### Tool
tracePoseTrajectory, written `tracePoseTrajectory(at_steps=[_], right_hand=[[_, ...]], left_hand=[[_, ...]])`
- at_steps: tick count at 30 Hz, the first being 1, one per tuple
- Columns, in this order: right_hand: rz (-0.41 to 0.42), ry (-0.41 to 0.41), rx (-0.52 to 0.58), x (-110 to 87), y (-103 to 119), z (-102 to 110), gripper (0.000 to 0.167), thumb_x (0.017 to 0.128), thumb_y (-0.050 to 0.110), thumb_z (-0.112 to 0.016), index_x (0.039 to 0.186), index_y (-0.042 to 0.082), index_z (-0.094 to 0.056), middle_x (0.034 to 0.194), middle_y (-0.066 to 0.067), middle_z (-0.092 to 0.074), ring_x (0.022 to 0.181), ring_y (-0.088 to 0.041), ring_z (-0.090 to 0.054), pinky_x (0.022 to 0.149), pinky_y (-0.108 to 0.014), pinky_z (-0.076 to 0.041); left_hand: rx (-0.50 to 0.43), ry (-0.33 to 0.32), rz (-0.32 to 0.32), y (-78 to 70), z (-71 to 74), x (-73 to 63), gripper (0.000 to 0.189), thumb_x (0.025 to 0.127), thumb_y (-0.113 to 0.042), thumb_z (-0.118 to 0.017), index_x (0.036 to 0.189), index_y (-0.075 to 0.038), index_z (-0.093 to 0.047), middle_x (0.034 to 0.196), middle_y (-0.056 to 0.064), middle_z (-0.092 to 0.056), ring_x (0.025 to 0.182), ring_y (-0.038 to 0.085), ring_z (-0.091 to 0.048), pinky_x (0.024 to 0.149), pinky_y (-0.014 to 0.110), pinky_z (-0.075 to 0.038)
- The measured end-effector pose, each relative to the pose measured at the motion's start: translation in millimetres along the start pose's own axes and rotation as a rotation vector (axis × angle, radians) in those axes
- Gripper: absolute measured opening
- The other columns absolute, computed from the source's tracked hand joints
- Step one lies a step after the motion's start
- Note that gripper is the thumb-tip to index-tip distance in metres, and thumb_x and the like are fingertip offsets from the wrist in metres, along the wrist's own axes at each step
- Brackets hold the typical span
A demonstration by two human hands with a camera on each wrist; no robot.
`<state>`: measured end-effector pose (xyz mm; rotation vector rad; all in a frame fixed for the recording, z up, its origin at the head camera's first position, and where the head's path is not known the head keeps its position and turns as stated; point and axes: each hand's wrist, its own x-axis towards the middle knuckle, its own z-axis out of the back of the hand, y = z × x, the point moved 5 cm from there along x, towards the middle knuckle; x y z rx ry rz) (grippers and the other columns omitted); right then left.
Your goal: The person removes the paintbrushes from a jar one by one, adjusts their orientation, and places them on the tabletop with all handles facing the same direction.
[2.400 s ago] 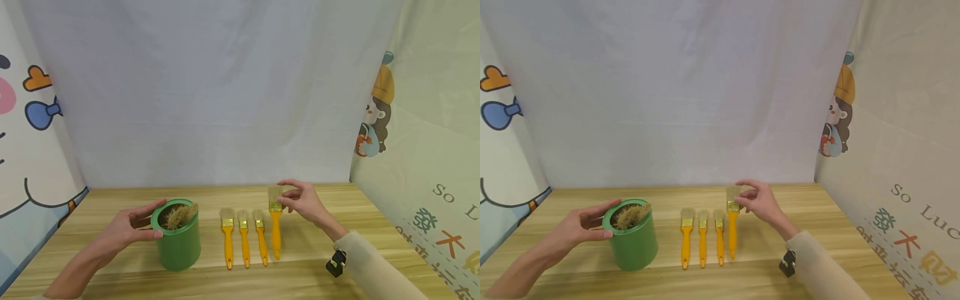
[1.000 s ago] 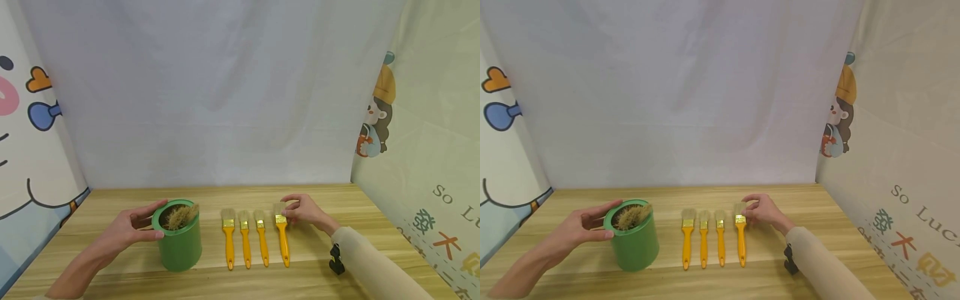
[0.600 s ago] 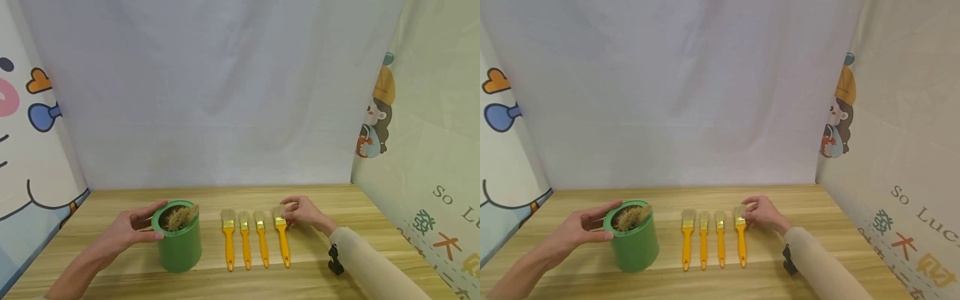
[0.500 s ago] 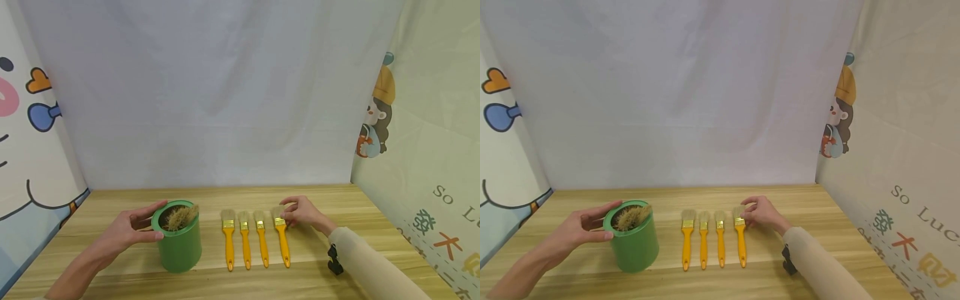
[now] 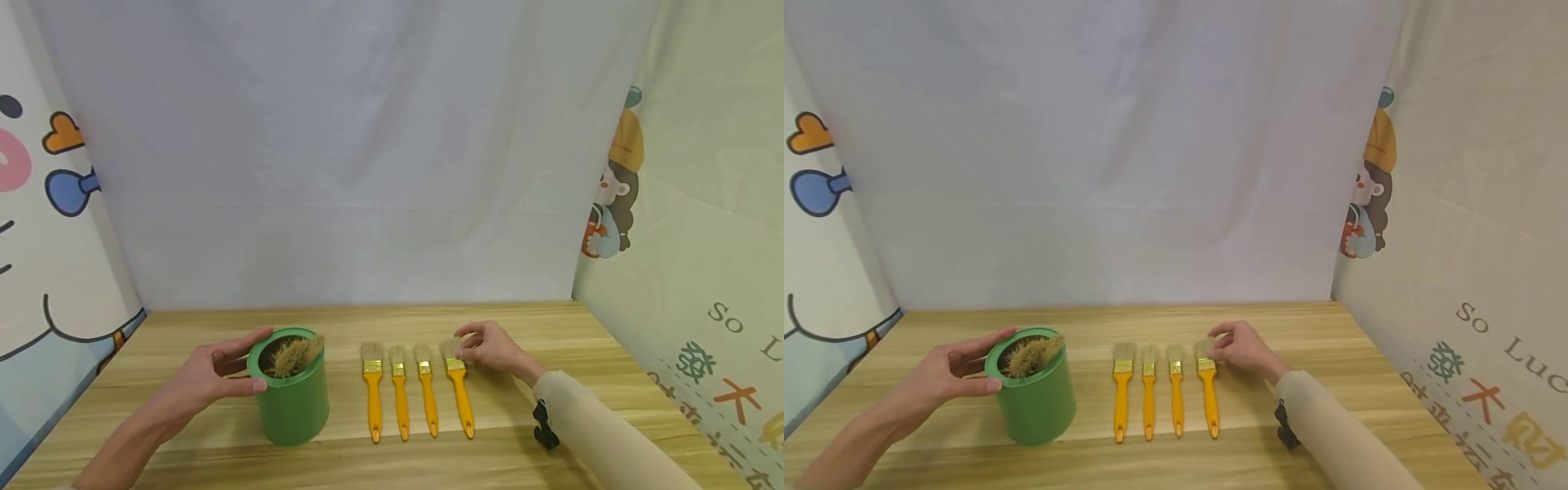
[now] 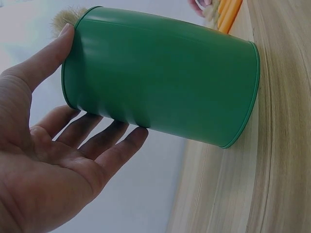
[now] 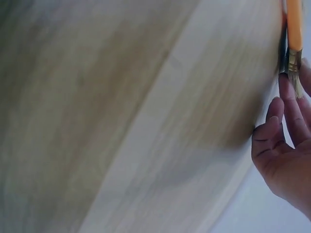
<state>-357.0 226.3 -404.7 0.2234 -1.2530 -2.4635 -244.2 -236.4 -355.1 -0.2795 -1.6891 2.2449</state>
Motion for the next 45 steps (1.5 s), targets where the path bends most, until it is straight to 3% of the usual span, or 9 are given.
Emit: tracePoseTrajectory(at_steps=[12, 33, 45], right_hand=[[0.042, -0.013, -0.09, 2.6, -3.1, 0.1, 0.039, 0.092, 0.006, -0.082, 0.124, -0.012, -0.068, 0.097, -0.011, -0.073, 0.085, -0.021, -0.068, 0.073, -0.033, -0.056], [0.065, -0.01, -0.11, 4.2, -3.2, -0.7, 0.037, 0.092, 0.005, -0.081, 0.122, -0.013, -0.069, 0.094, -0.011, -0.071, 0.079, -0.018, -0.067, 0.071, -0.031, -0.055], [0.06, -0.011, -0.12, 3.0, -2.0, 0.0, 0.037, 0.092, 0.004, -0.081, 0.122, -0.013, -0.069, 0.094, -0.011, -0.071, 0.078, -0.017, -0.066, 0.071, -0.031, -0.055]], left_hand=[[0.004, 0.002, -0.007, -1.1, -1.3, -0.1, 0.083, 0.097, -0.016, -0.079, 0.166, -0.009, -0.034, 0.166, 0.025, -0.032, 0.145, 0.058, -0.036, 0.101, 0.055, -0.054], [-0.003, 0.001, -0.005, -0.2, -0.6, 0.1, 0.084, 0.096, -0.017, -0.08, 0.166, -0.008, -0.034, 0.166, 0.021, -0.034, 0.145, 0.057, -0.035, 0.1, 0.049, -0.056], [-0.004, 0.002, -0.005, 1.1, 0.2, 1.0, 0.083, 0.097, -0.015, -0.078, 0.166, -0.01, -0.034, 0.167, 0.022, -0.032, 0.145, 0.057, -0.036, 0.102, 0.051, -0.054]])
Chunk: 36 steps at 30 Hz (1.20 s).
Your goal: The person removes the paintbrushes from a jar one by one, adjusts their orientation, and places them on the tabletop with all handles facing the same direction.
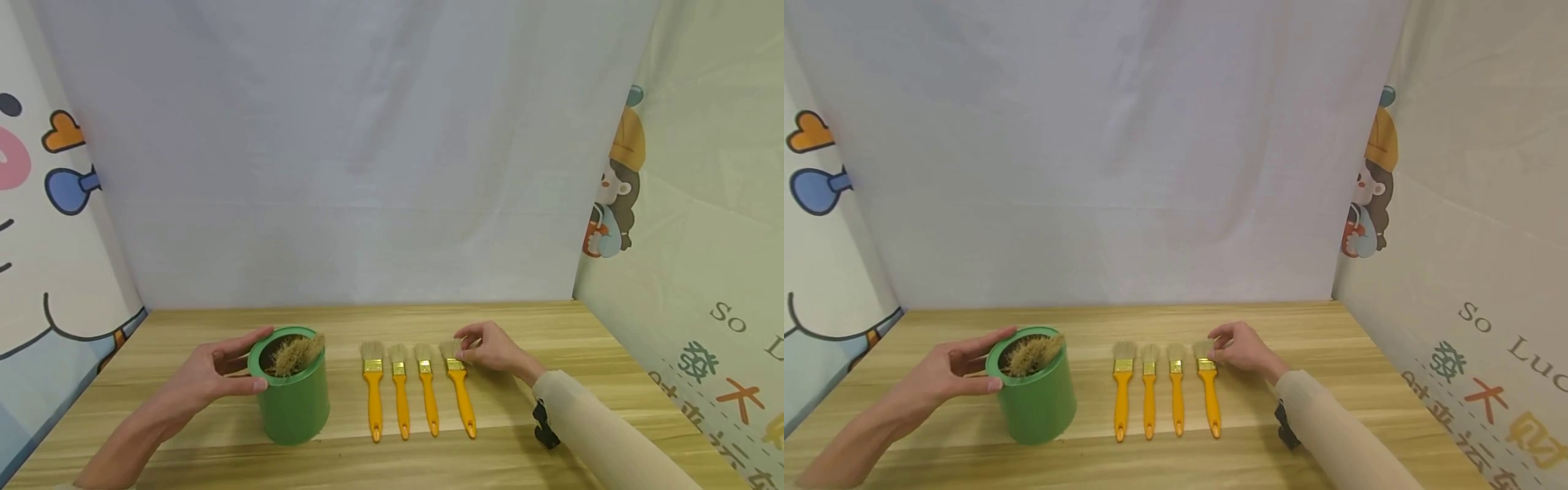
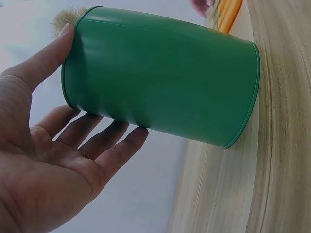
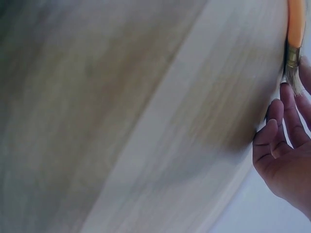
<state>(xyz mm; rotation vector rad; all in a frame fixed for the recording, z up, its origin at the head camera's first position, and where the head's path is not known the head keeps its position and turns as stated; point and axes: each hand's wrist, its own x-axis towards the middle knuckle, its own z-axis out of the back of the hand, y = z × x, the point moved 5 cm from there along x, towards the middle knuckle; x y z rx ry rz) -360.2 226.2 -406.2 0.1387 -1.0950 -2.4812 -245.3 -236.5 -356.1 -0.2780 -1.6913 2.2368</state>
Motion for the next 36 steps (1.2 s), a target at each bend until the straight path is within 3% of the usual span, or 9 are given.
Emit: tracePoseTrajectory(at_steps=[12, 17, 24, 36], right_hand=[[-0.008, -0.014, -0.012, 0.2, -1.0, 0.7, 0.039, 0.093, 0.009, -0.081, 0.125, -0.011, -0.07, 0.098, -0.012, -0.072, 0.08, -0.019, -0.067, 0.073, -0.032, -0.055], [-0.028, -0.06, -0.05, -2.2, 0.3, 4.4, 0.037, 0.091, 0.011, -0.083, 0.122, -0.007, -0.072, 0.109, -0.017, -0.071, 0.084, -0.023, -0.066, 0.078, -0.038, -0.056], [-0.054, -0.103, -0.072, -7.5, 6.9, 10.9, 0.029, 0.096, 0.011, -0.079, 0.121, -0.003, -0.073, 0.117, -0.019, -0.069, 0.08, -0.02, -0.061, 0.073, -0.038, -0.054], [0.086, -0.117, -0.078, -8.2, 33.4, 10.4, 0.026, 0.095, 0.01, -0.08, 0.116, -0.004, -0.074, 0.102, -0.01, -0.073, 0.08, -0.025, -0.061, 0.072, -0.036, -0.052]], left_hand=[[0.008, -0.003, -0.008, -0.8, 0.4, 0.2, 0.083, 0.096, -0.016, -0.079, 0.166, -0.009, -0.035, 0.166, 0.023, -0.033, 0.145, 0.057, -0.035, 0.102, 0.052, -0.054], [0.019, -0.008, -0.005, 0.0, 0.1, -0.4, 0.083, 0.095, -0.017, -0.08, 0.165, -0.009, -0.036, 0.165, 0.022, -0.035, 0.145, 0.057, -0.036, 0.103, 0.053, -0.053], [0.016, -0.002, -0.005, -0.4, 0.6, -0.8, 0.083, 0.096, -0.018, -0.08, 0.166, -0.01, -0.036, 0.165, 0.023, -0.035, 0.145, 0.057, -0.036, 0.103, 0.054, -0.053], [0.022, -0.009, 0.003, -0.8, 0.2, -2.2, 0.085, 0.095, -0.018, -0.081, 0.165, -0.007, -0.036, 0.165, 0.023, -0.035, 0.145, 0.057, -0.036, 0.104, 0.055, -0.052]])
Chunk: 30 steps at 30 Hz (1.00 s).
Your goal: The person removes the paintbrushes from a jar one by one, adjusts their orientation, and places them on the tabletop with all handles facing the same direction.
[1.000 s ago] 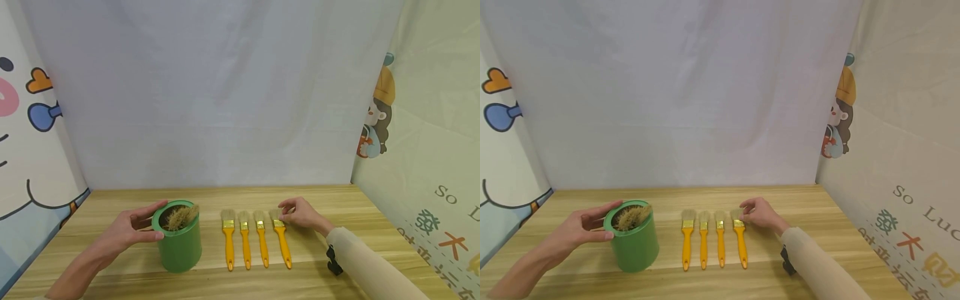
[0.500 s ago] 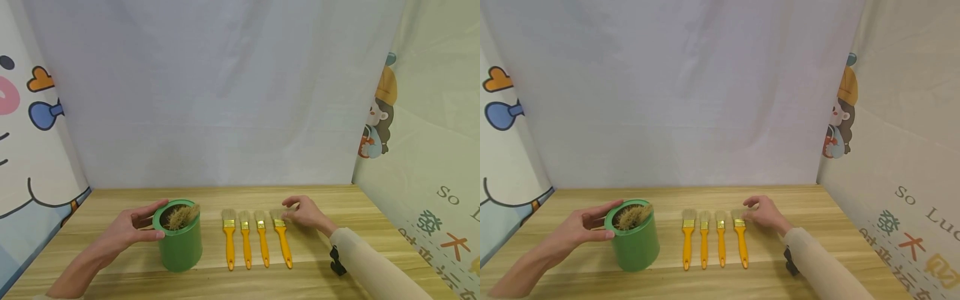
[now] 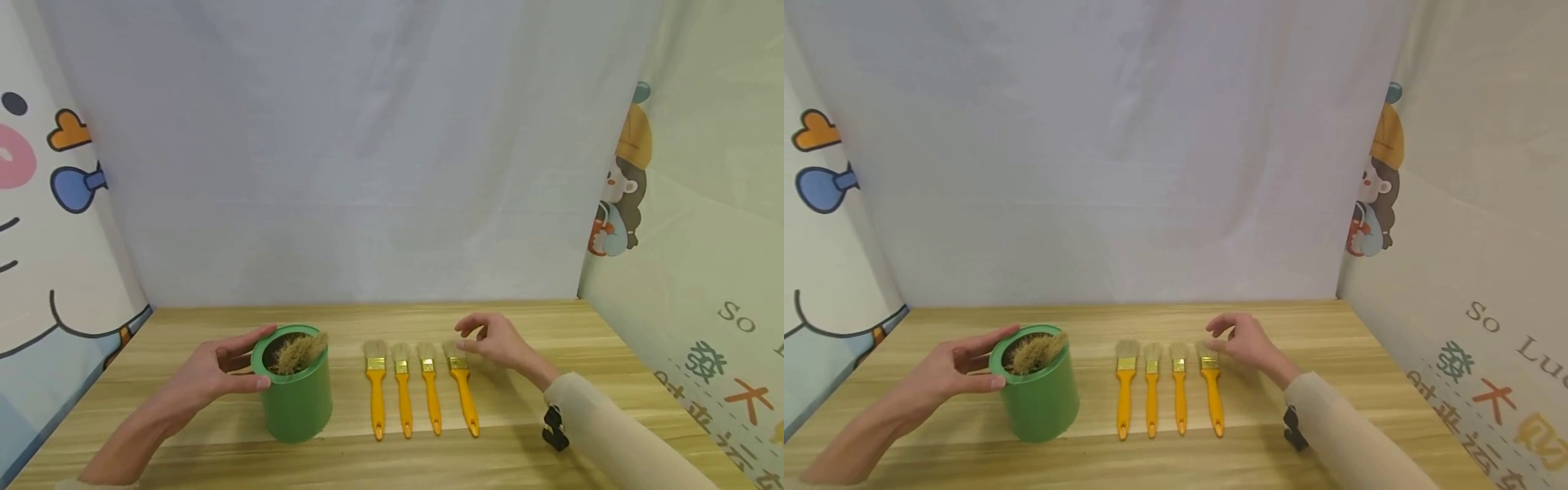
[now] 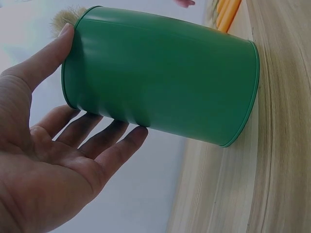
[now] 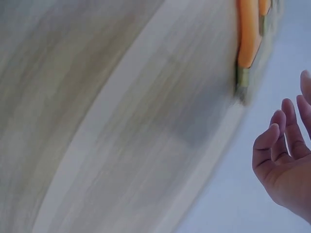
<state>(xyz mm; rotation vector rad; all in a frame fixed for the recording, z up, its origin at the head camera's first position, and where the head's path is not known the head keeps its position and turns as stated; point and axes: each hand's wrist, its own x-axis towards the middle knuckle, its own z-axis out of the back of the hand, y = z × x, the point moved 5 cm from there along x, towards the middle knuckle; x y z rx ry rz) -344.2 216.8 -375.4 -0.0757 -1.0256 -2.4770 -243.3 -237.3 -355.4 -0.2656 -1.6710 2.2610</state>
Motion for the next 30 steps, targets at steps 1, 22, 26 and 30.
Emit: tracePoseTrajectory(at_steps=[1, 22, 26, 30], right_hand=[[0.008, 0.002, 0.002, -0.3, 2.5, -0.8, 0.026, 0.095, 0.01, -0.08, 0.116, -0.004, -0.074, 0.1, -0.008, -0.073, 0.079, -0.024, -0.061, 0.071, -0.035, -0.052], [0.177, 0.091, 0.104, -6.6, 79.9, -33.4, 0.019, 0.095, 0.008, -0.08, 0.113, 0.006, -0.076, 0.094, 0.002, -0.071, 0.072, -0.017, -0.06, 0.062, -0.027, -0.049], [0.18, 0.103, 0.107, -4.9, 94.3, -40.4, 0.02, 0.095, 0.009, -0.08, 0.115, 0.009, -0.076, 0.094, 0.006, -0.071, 0.072, -0.015, -0.059, 0.061, -0.027, -0.047], [0.204, 0.122, 0.119, -3.1, 110.9, -48.6, 0.019, 0.096, 0.01, -0.079, 0.115, 0.01, -0.076, 0.095, 0.007, -0.071, 0.073, -0.015, -0.058, 0.062, -0.028, -0.048]], left_hand=[[-0.003, 0.002, -0.002, -0.1, -0.4, 0.2, 0.085, 0.095, -0.018, -0.081, 0.165, -0.007, -0.035, 0.165, 0.023, -0.035, 0.145, 0.057, -0.036, 0.103, 0.054, -0.053], [-0.019, 0.015, -0.028, -1.1, -0.1, 1.4, 0.081, 0.097, -0.016, -0.078, 0.165, -0.009, -0.036, 0.166, 0.022, -0.034, 0.145, 0.055, -0.037, 0.102, 0.048, -0.054], [-0.017, 0.013, -0.024, -1.0, -0.1, 1.4, 0.082, 0.097, -0.016, -0.079, 0.166, -0.009, -0.035, 0.166, 0.021, -0.034, 0.146, 0.055, -0.036, 0.103, 0.049, -0.053], [-0.015, 0.012, -0.022, 0.0, -1.1, 1.0, 0.082, 0.096, -0.016, -0.079, 0.165, -0.008, -0.035, 0.165, 0.022, -0.035, 0.145, 0.056, -0.036, 0.103, 0.051, -0.054]])
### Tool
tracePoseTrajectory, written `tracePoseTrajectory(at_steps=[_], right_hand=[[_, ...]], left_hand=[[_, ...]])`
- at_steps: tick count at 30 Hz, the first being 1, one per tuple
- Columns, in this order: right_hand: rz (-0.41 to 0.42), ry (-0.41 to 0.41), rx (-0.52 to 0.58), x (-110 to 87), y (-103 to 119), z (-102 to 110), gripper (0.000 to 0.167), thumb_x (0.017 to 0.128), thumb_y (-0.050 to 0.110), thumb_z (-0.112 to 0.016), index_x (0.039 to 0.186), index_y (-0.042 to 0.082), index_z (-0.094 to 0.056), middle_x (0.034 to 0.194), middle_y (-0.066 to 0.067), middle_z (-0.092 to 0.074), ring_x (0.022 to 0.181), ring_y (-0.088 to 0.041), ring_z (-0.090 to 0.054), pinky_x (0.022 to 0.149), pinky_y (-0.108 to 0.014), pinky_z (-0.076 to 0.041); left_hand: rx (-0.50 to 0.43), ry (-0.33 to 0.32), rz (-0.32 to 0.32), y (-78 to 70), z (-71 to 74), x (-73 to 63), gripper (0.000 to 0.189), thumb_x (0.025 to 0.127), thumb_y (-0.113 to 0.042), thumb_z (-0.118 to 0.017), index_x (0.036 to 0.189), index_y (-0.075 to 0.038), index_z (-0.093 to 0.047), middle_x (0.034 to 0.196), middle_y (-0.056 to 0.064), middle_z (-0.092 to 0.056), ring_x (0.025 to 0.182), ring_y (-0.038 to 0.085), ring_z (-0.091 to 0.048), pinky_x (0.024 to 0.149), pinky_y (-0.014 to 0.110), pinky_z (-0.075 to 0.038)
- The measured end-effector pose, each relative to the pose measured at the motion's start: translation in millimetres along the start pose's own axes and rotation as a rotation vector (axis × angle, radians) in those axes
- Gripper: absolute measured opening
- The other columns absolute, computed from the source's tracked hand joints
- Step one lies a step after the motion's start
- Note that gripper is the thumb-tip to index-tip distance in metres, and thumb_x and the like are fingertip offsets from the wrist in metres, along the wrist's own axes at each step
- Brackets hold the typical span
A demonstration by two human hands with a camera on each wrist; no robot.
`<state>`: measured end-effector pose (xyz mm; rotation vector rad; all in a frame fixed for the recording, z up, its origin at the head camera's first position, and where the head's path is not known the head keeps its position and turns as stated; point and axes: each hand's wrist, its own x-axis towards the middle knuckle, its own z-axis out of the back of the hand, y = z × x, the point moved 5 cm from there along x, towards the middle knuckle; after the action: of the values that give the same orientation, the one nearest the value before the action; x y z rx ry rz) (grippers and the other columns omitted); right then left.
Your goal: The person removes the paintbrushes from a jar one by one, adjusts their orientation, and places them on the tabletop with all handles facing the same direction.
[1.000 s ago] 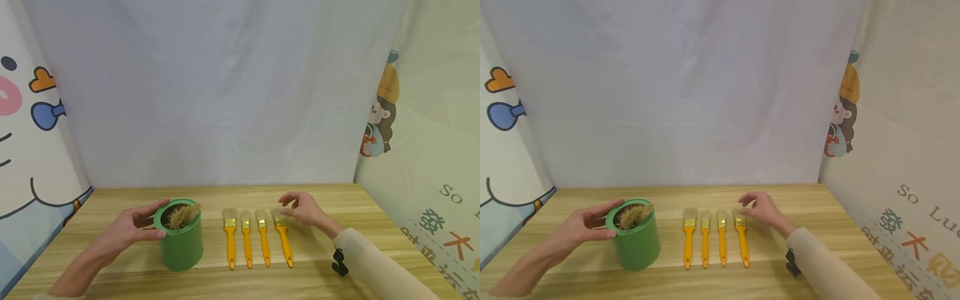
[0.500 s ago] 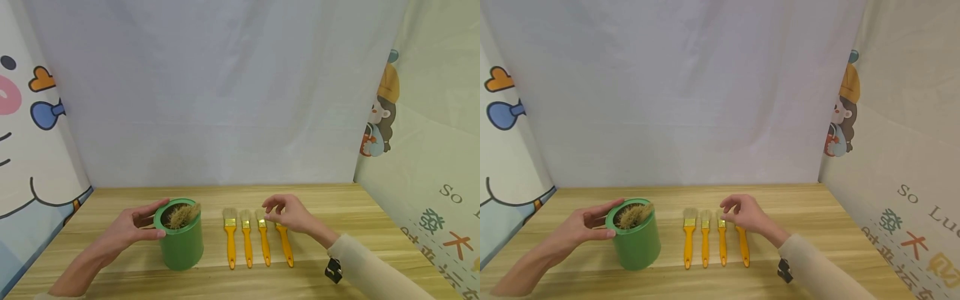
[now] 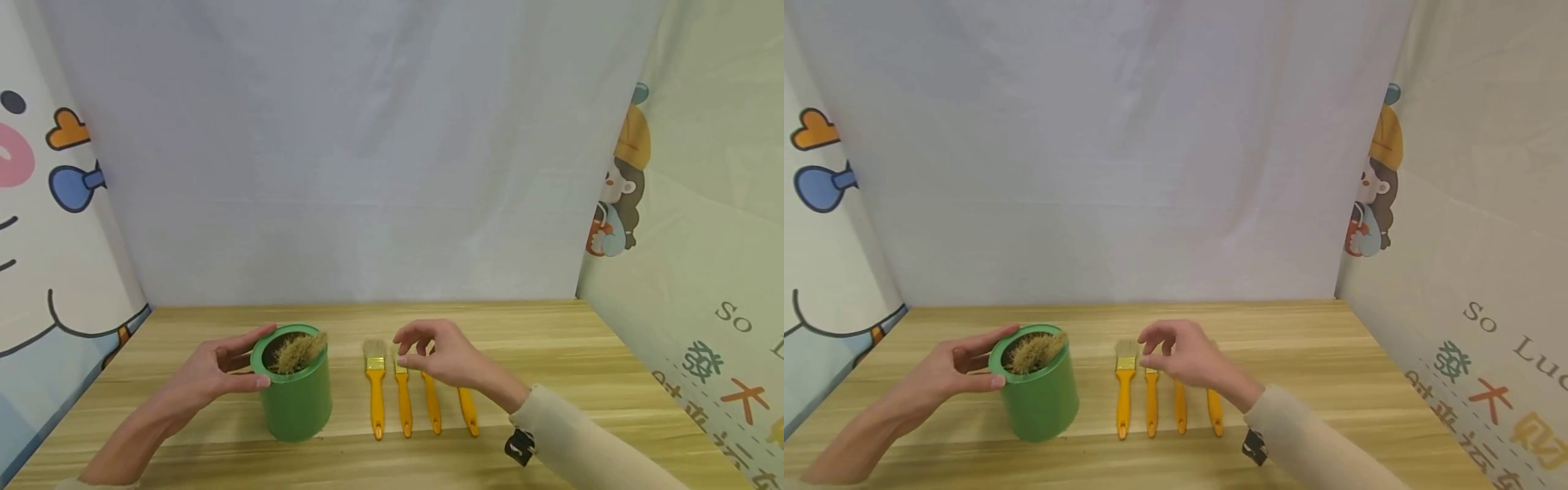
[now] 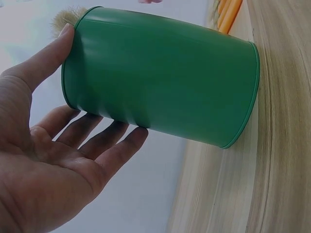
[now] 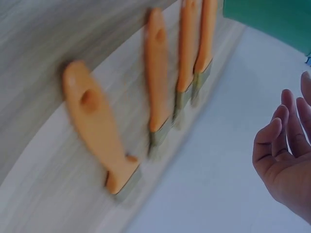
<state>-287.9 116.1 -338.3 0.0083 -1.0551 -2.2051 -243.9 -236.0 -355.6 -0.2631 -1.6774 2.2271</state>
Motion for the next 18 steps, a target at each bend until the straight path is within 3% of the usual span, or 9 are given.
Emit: tracePoseTrajectory(at_steps=[9, 18], right_hand=[[0.034, 0.055, 0.052, 17.0, 32.6, -20.7, 0.026, 0.095, 0.01, -0.081, 0.12, 0.014, -0.075, 0.102, 0.002, -0.073, 0.076, -0.014, -0.06, 0.066, -0.029, -0.05], [0.087, 0.056, 0.056, 40.3, 53.2, -35.3, 0.035, 0.094, 0.007, -0.081, 0.127, 0.011, -0.073, 0.105, 0.006, -0.07, 0.075, -0.012, -0.06, 0.063, -0.026, -0.05]], left_hand=[[-0.001, 0.002, -0.006, -1.8, 0.4, -0.7, 0.082, 0.096, -0.016, -0.079, 0.165, -0.008, -0.036, 0.166, 0.022, -0.034, 0.145, 0.056, -0.037, 0.102, 0.048, -0.055], [-0.012, 0.009, -0.004, -1.7, 0.4, 1.0, 0.083, 0.097, -0.015, -0.079, 0.166, -0.006, -0.034, 0.166, 0.022, -0.034, 0.146, 0.055, -0.036, 0.104, 0.052, -0.053]])
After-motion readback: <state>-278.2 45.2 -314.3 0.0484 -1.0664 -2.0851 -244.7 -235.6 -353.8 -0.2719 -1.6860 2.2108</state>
